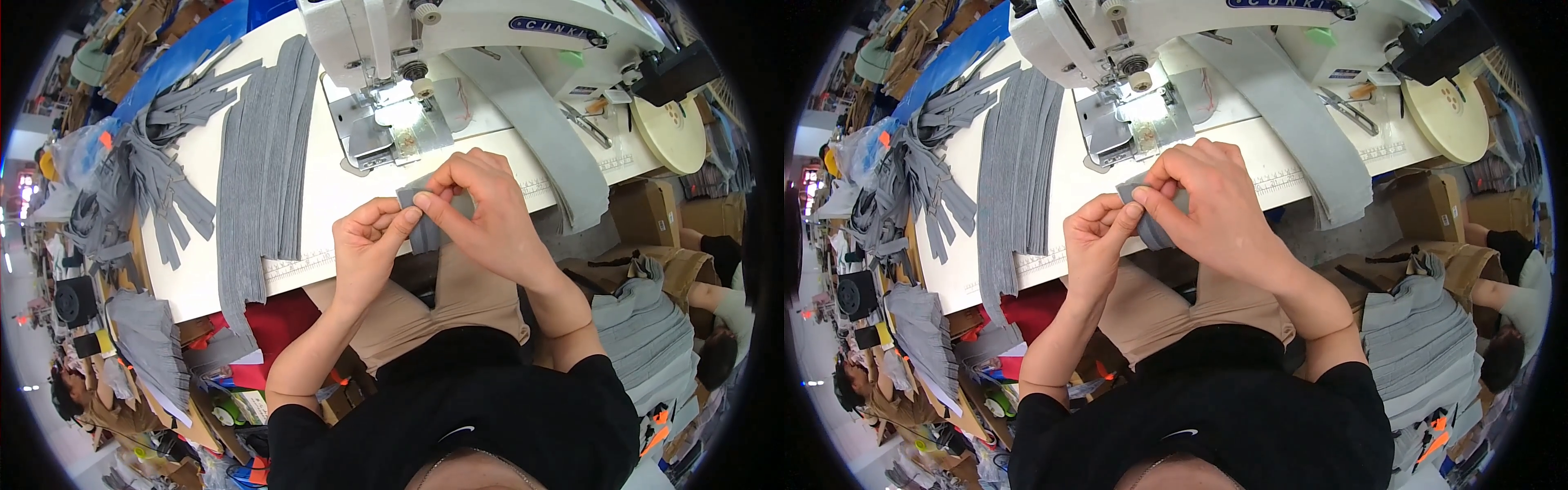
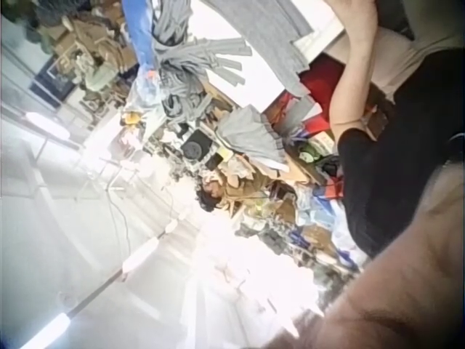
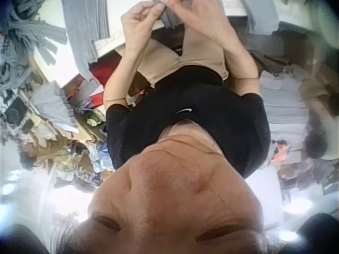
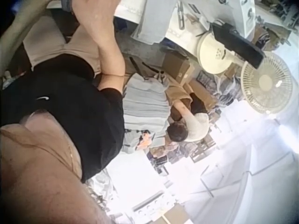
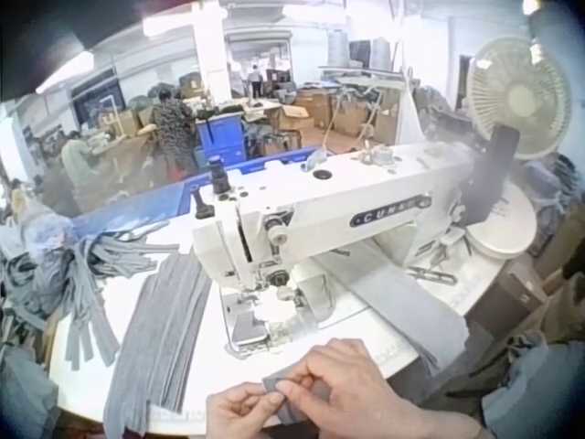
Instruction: Sewing zippers onto fabric strips using an industrial sewing machine.
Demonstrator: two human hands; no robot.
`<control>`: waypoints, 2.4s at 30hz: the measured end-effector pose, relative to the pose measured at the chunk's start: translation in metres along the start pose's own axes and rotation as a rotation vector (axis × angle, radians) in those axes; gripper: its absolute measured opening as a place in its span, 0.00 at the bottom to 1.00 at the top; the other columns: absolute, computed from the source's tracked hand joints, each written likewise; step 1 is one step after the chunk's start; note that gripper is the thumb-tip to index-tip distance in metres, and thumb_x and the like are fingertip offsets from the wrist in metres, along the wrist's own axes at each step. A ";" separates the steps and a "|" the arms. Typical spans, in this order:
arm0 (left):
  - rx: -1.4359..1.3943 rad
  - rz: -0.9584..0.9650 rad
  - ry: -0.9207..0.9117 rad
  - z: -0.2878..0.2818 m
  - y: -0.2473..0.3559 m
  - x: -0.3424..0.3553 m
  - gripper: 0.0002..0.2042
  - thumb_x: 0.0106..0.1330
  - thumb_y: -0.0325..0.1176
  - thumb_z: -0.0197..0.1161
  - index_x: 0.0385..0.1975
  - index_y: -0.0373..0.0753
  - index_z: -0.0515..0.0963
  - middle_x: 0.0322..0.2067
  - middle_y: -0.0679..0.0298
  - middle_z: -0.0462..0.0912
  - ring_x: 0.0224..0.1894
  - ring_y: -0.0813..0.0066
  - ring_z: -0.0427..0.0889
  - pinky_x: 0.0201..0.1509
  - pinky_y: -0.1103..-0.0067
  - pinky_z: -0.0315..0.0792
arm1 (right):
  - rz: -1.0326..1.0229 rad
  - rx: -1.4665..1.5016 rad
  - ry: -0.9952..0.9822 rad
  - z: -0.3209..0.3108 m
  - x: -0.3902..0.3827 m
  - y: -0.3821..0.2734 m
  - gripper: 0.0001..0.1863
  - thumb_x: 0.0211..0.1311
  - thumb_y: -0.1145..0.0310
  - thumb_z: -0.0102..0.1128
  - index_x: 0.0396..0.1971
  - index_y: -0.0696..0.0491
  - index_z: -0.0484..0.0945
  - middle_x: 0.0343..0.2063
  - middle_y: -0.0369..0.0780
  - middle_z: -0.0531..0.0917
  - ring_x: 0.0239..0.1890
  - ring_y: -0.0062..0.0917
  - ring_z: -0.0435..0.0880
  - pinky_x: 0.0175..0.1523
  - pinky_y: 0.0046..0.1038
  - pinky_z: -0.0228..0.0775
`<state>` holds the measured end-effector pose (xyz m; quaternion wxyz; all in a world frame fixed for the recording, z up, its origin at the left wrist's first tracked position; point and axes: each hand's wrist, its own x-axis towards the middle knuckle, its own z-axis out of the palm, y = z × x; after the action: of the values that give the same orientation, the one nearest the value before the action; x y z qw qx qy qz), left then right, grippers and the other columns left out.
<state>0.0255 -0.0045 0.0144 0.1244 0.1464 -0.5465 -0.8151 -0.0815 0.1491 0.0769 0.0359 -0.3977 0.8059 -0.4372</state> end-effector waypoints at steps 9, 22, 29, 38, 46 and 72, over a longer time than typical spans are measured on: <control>0.133 -0.042 -0.025 0.003 0.006 0.005 0.06 0.73 0.26 0.69 0.42 0.29 0.86 0.27 0.73 0.85 0.26 0.95 0.69 0.27 0.90 0.59 | -0.064 0.030 -0.213 -0.023 0.020 0.024 0.07 0.63 0.67 0.70 0.34 0.54 0.83 0.33 0.36 0.84 0.44 0.32 0.80 0.55 0.34 0.67; 0.447 0.279 0.216 -0.005 -0.002 0.042 0.21 0.69 0.21 0.68 0.62 0.32 0.75 0.59 0.57 0.79 0.57 0.74 0.79 0.50 0.81 0.83 | 0.107 -0.390 -0.369 0.017 0.087 0.063 0.13 0.55 0.59 0.62 0.26 0.55 0.84 0.26 0.42 0.86 0.37 0.39 0.85 0.57 0.39 0.69; 0.378 0.258 0.161 -0.010 -0.004 0.042 0.20 0.67 0.20 0.69 0.58 0.34 0.78 0.56 0.61 0.76 0.56 0.72 0.79 0.50 0.80 0.82 | 0.159 -0.567 -0.315 0.038 0.105 0.066 0.17 0.64 0.55 0.58 0.40 0.53 0.83 0.29 0.42 0.88 0.45 0.46 0.84 0.67 0.44 0.64; 0.840 0.374 0.084 -0.041 0.040 0.128 0.15 0.66 0.17 0.50 0.51 0.36 0.74 0.48 0.57 0.88 0.52 0.59 0.85 0.57 0.63 0.75 | -0.182 -0.613 0.173 0.066 0.103 0.102 0.15 0.63 0.61 0.58 0.27 0.55 0.87 0.29 0.46 0.87 0.40 0.42 0.84 0.54 0.45 0.68; 1.493 0.443 -0.173 -0.058 0.029 0.217 0.24 0.66 0.24 0.57 0.64 0.38 0.73 0.61 0.55 0.81 0.67 0.54 0.75 0.75 0.33 0.44 | 0.132 -0.376 0.138 0.084 0.108 0.126 0.15 0.62 0.58 0.61 0.32 0.56 0.85 0.31 0.46 0.85 0.42 0.43 0.80 0.59 0.40 0.67; 1.161 0.396 0.585 -0.179 0.083 0.088 0.15 0.69 0.33 0.68 0.52 0.37 0.83 0.43 0.62 0.88 0.44 0.76 0.81 0.46 0.79 0.74 | -0.233 -0.692 0.365 0.080 0.099 0.138 0.18 0.61 0.57 0.68 0.32 0.60 0.86 0.40 0.52 0.85 0.44 0.46 0.81 0.50 0.45 0.71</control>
<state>0.0149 -0.2206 0.0179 0.3152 0.3009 -0.8559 -0.2784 -0.2006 0.0701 -0.0445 -0.2931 -0.3908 0.8482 -0.2048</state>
